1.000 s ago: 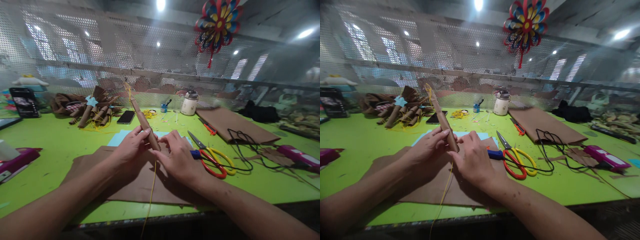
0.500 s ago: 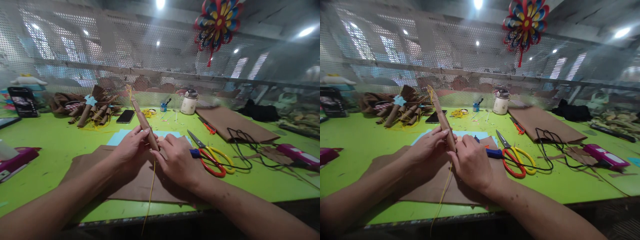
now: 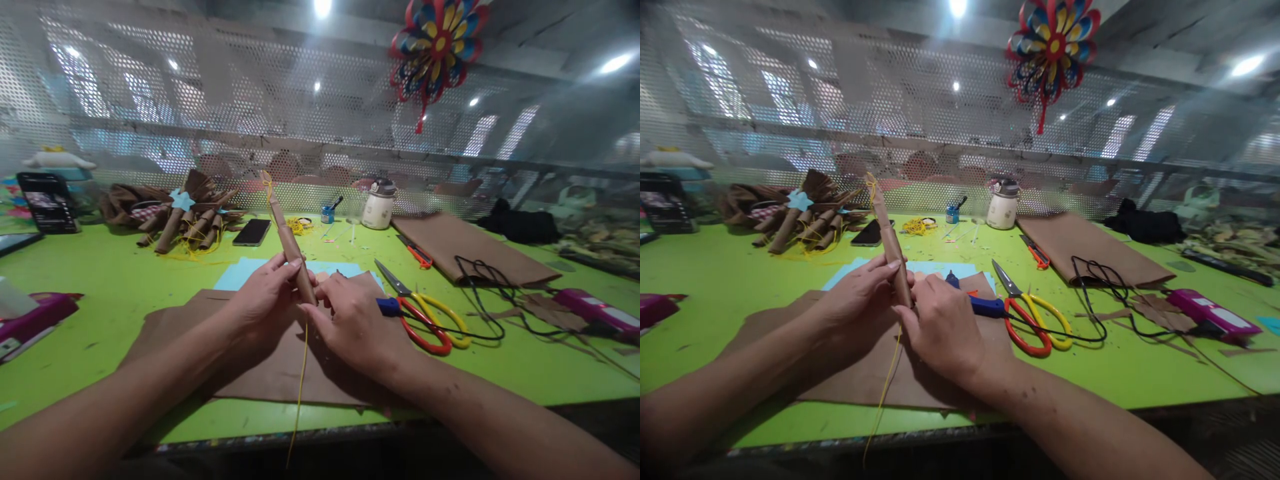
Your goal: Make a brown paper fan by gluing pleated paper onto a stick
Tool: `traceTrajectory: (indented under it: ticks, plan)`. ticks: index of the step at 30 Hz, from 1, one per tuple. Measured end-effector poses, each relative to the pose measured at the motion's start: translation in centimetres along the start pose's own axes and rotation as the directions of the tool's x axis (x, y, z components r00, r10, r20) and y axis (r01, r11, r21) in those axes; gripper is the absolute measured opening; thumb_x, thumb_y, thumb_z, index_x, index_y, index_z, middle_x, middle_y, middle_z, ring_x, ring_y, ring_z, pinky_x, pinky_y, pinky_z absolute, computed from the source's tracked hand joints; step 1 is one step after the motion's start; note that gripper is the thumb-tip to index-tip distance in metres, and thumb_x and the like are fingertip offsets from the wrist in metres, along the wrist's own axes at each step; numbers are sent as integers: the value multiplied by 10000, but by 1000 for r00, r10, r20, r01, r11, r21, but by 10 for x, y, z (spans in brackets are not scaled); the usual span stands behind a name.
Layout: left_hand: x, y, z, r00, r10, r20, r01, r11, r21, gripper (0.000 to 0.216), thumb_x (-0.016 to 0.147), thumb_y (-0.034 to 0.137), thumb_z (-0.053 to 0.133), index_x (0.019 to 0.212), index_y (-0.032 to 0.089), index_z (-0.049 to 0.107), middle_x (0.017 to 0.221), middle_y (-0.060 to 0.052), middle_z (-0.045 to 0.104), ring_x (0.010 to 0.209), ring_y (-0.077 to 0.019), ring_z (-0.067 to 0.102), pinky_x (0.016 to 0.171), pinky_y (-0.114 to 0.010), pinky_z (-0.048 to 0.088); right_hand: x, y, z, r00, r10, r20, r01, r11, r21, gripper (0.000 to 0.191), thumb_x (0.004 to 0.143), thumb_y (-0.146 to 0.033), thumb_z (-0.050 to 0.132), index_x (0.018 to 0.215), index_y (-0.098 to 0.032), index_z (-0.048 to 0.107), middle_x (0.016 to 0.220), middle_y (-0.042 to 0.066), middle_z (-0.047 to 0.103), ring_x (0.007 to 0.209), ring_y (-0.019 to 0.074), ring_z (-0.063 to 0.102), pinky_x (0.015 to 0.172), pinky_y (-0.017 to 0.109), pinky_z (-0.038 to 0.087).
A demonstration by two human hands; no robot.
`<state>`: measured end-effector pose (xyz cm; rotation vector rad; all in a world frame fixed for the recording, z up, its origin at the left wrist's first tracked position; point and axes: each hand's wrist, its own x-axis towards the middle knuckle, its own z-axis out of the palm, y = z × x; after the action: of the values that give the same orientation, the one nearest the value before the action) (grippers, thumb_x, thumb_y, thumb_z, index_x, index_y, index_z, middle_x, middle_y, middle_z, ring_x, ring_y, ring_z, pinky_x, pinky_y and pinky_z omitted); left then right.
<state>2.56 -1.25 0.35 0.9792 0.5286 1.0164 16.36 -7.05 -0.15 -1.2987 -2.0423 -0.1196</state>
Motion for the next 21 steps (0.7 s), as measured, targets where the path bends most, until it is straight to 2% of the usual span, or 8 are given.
traceTrajectory:
  ticks: [6, 13, 18, 21]
  plan:
    - [1, 2, -1, 1000, -2, -18, 3, 1000, 7, 18, 868, 161, 508, 886, 161, 511, 731, -44, 610, 651, -165, 606, 625, -307, 509, -2, 7, 8, 999, -19, -45, 21, 998, 54, 135, 860, -274, 605, 818, -146, 593, 795, 48, 627, 710, 177, 544, 669, 301, 398]
    - [0, 2, 1, 1000, 18, 19, -18, 1000, 8, 25, 869, 166, 511, 890, 158, 522, 740, -53, 626, 650, -167, 614, 622, -302, 508, -4, 6, 8, 994, -63, -89, 64, 998, 7, 135, 865, -264, 598, 780, -162, 577, 769, 34, 604, 705, 177, 528, 670, 301, 389]
    - [-4, 4, 6, 1000, 3, -6, -3, 1000, 0, 19, 867, 167, 516, 856, 158, 528, 732, -47, 627, 651, -161, 614, 622, -292, 505, -4, 3, 6, 990, -22, -137, 15, 999, -48, 150, 805, -268, 666, 862, -162, 577, 852, 54, 593, 779, 204, 524, 662, 306, 392]
    - [-3, 4, 4, 1000, -3, -3, 3, 1000, 11, 30, 861, 179, 532, 869, 151, 542, 765, -60, 644, 698, -177, 634, 663, -307, 513, -3, 1, 4, 995, 16, -101, -17, 1000, -11, 202, 794, -260, 675, 939, -154, 581, 909, 68, 593, 818, 210, 524, 695, 314, 416]
